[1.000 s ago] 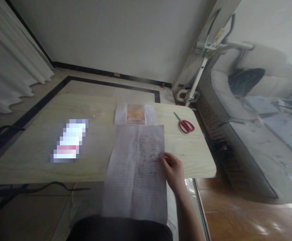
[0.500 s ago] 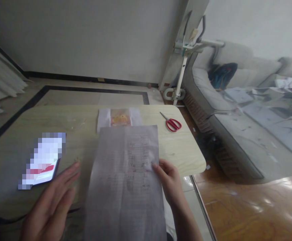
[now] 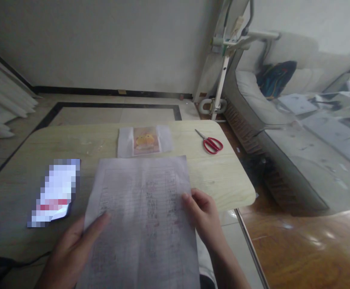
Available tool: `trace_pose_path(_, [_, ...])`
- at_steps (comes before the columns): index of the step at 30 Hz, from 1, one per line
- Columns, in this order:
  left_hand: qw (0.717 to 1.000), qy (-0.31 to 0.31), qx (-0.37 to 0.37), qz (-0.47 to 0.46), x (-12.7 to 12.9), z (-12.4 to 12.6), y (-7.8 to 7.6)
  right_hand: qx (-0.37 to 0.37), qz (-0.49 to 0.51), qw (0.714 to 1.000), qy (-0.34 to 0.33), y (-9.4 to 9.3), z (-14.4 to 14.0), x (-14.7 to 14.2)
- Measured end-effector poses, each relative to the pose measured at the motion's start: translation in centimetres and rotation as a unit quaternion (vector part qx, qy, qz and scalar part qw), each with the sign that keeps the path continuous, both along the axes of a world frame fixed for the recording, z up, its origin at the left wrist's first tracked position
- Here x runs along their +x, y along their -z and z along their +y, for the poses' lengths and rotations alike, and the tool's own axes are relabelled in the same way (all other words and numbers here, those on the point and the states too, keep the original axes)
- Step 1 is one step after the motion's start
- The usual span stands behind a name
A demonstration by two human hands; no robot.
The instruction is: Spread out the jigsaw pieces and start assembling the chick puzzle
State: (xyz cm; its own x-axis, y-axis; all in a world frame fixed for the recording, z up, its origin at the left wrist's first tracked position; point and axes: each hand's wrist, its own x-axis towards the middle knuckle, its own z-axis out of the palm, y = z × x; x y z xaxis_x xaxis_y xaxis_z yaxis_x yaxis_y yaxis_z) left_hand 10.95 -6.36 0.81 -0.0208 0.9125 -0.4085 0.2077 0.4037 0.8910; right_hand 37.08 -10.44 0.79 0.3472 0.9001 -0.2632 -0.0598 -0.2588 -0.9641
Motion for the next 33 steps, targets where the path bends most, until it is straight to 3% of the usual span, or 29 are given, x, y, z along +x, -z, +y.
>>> trace_pose_path(3, [1.000,0.003,-0.006,-0.013,-0.3,-0.1,0.3,0.001,0.005,1.000,0.016,0.0,0.5,-0.2])
trace_pose_path(9, [0.998,-0.054,-0.014,-0.036,-0.1,-0.5,0.6,0.031,-0.009,0.999,0.023,-0.5,0.7,-0.9])
trace_pose_path(12, [0.996,-0.048,-0.038,-0.059,-0.5,-0.6,1.1,0.107,-0.146,0.981,0.071,-1.6,-0.1,-0.9])
trace_pose_path(14, [0.996,-0.043,-0.041,-0.073,-0.6,-0.6,1.3,0.161,-0.295,0.936,0.102,-2.7,-1.0,-1.2])
trace_pose_path(16, [0.994,-0.056,-0.047,-0.086,-0.5,-0.7,1.0,0.183,-0.407,0.894,0.044,-3.9,-1.9,-1.8])
trace_pose_path(18, [0.991,-0.074,-0.050,-0.096,-0.1,-0.8,0.6,0.167,-0.465,0.865,-0.092,-4.9,-2.4,-2.6])
trace_pose_path(20, [0.991,-0.082,-0.048,-0.099,0.2,-0.9,0.3,0.133,-0.509,0.830,-0.182,-5.5,-2.2,-3.6])
trace_pose_path(22, [0.992,-0.070,-0.043,-0.099,0.2,-0.9,0.3,0.105,-0.547,0.803,-0.211,-5.7,-1.7,-4.3])
trace_pose_path(25, [0.994,-0.051,-0.038,-0.091,-0.3,-1.0,0.8,0.081,-0.574,0.784,-0.223,-5.7,-0.9,-4.8])
trace_pose_path(29, [0.995,-0.063,-0.035,-0.075,-0.7,-1.1,0.8,0.070,-0.580,0.783,-0.216,-5.3,-0.7,-4.5])
trace_pose_path(33, [0.991,-0.074,-0.048,-0.099,-0.3,-1.2,-0.1,0.068,-0.513,0.842,-0.155,-4.3,-0.1,-3.0])
